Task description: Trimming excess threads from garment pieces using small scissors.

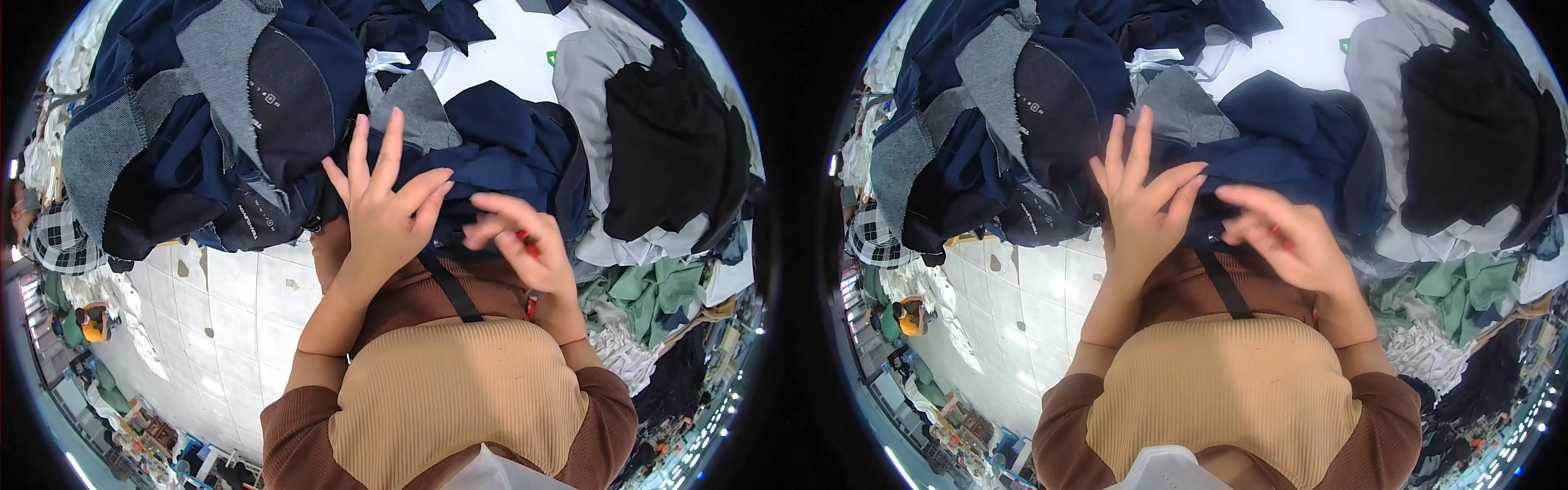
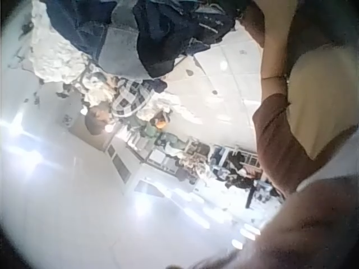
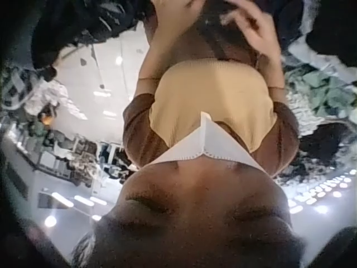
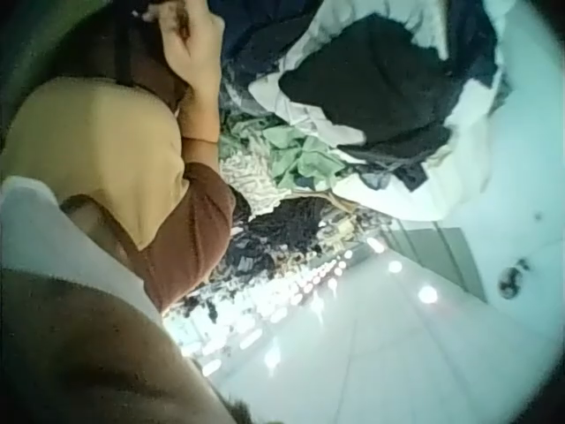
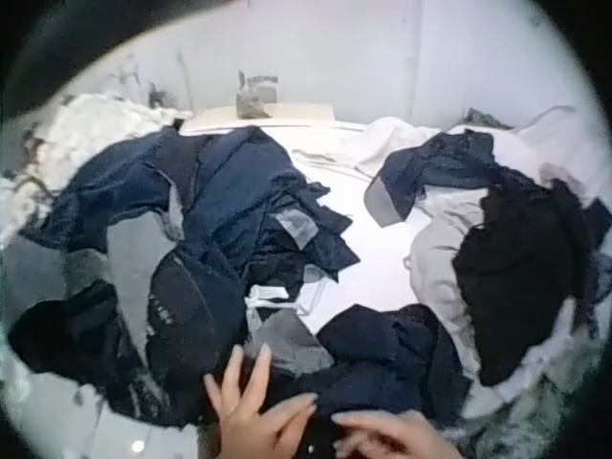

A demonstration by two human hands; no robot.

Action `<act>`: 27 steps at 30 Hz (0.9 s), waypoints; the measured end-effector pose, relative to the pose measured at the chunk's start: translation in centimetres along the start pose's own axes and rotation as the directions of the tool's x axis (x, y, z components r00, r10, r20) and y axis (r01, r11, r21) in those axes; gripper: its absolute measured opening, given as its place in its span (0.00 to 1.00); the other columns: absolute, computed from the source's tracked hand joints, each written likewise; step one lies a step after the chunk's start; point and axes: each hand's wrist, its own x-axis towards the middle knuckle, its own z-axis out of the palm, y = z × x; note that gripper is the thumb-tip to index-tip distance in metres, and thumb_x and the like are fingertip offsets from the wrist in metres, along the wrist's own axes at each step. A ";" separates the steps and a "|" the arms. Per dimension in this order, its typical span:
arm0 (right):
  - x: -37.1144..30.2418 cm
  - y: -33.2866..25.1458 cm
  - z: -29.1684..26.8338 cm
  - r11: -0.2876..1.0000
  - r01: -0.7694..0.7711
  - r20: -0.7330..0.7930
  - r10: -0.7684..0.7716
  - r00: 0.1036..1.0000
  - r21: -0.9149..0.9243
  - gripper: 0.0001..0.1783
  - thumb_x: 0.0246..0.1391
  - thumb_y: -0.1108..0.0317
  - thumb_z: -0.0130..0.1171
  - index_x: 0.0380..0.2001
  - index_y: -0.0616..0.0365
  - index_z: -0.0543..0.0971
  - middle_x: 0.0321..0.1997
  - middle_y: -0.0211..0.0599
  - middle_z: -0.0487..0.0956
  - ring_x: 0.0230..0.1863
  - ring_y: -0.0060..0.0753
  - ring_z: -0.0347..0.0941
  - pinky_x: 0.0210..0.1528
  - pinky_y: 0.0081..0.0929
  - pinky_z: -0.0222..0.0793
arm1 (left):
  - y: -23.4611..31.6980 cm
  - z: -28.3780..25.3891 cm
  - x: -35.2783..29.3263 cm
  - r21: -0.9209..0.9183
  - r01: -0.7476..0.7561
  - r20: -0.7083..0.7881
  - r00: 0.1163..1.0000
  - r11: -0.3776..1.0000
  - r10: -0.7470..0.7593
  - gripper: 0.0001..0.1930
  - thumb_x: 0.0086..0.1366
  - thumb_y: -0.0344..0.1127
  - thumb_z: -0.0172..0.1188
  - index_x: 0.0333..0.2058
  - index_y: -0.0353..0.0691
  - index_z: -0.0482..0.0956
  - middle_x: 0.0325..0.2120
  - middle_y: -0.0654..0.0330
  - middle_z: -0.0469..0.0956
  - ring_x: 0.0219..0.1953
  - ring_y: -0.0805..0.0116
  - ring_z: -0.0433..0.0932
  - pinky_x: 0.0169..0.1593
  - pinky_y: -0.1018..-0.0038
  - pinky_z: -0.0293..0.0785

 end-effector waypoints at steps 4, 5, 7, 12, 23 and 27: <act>0.8 -1.1 -0.3 0.970 -0.181 -0.134 0.161 0.978 -0.160 0.23 0.51 0.75 0.59 0.53 0.59 0.73 0.19 0.28 0.73 0.19 0.15 0.65 0.24 0.13 0.61 | 0.8 -0.7 -0.2 -0.053 -0.138 0.067 0.988 0.989 0.141 0.04 0.54 0.35 0.62 0.30 0.47 0.78 0.48 0.62 0.76 0.52 0.60 0.71 0.59 0.36 0.43; 1.2 -1.1 -0.1 0.917 -0.171 -0.136 0.130 0.982 -0.359 0.23 0.49 0.75 0.61 0.51 0.58 0.74 0.19 0.28 0.74 0.18 0.14 0.63 0.22 0.13 0.59 | 0.8 -0.6 -0.1 -0.142 -0.165 0.070 0.982 0.976 0.176 0.05 0.55 0.33 0.61 0.31 0.44 0.76 0.42 0.62 0.79 0.45 0.63 0.76 0.59 0.44 0.52; 1.3 -0.3 0.3 0.942 -0.140 -0.197 0.081 0.977 -0.306 0.16 0.45 0.75 0.65 0.41 0.58 0.79 0.23 0.28 0.76 0.18 0.14 0.62 0.21 0.14 0.57 | 1.1 -0.7 0.0 -0.328 -0.101 0.120 0.982 0.939 0.147 0.04 0.55 0.31 0.60 0.31 0.41 0.75 0.38 0.59 0.80 0.42 0.61 0.78 0.57 0.55 0.62; 1.3 0.0 -1.2 0.986 -0.031 -0.203 -0.003 0.979 -0.164 0.04 0.47 0.77 0.63 0.29 0.63 0.81 0.28 0.30 0.73 0.28 0.14 0.66 0.28 0.11 0.59 | 0.8 -0.8 0.6 -0.603 0.034 0.239 0.961 0.797 0.139 0.05 0.57 0.30 0.59 0.27 0.36 0.74 0.36 0.55 0.81 0.40 0.58 0.80 0.54 0.61 0.67; 1.4 -0.8 -1.6 0.894 -0.365 -0.209 0.421 0.883 0.258 0.08 0.52 0.68 0.61 0.29 0.62 0.80 0.27 0.28 0.77 0.22 0.10 0.63 0.24 0.10 0.54 | -0.7 -0.3 -0.8 -0.756 0.636 0.646 0.763 0.154 0.021 0.13 0.61 0.27 0.59 0.22 0.41 0.63 0.24 0.72 0.64 0.28 0.87 0.60 0.33 0.87 0.59; 1.3 0.6 -2.7 0.922 -0.288 -0.217 0.346 0.913 0.258 0.06 0.54 0.72 0.59 0.34 0.63 0.78 0.33 0.28 0.78 0.34 0.15 0.71 0.39 0.12 0.65 | -0.9 -0.6 -0.7 -0.788 0.591 0.601 0.799 0.170 0.010 0.14 0.62 0.27 0.59 0.22 0.41 0.62 0.23 0.73 0.59 0.28 0.86 0.56 0.32 0.86 0.56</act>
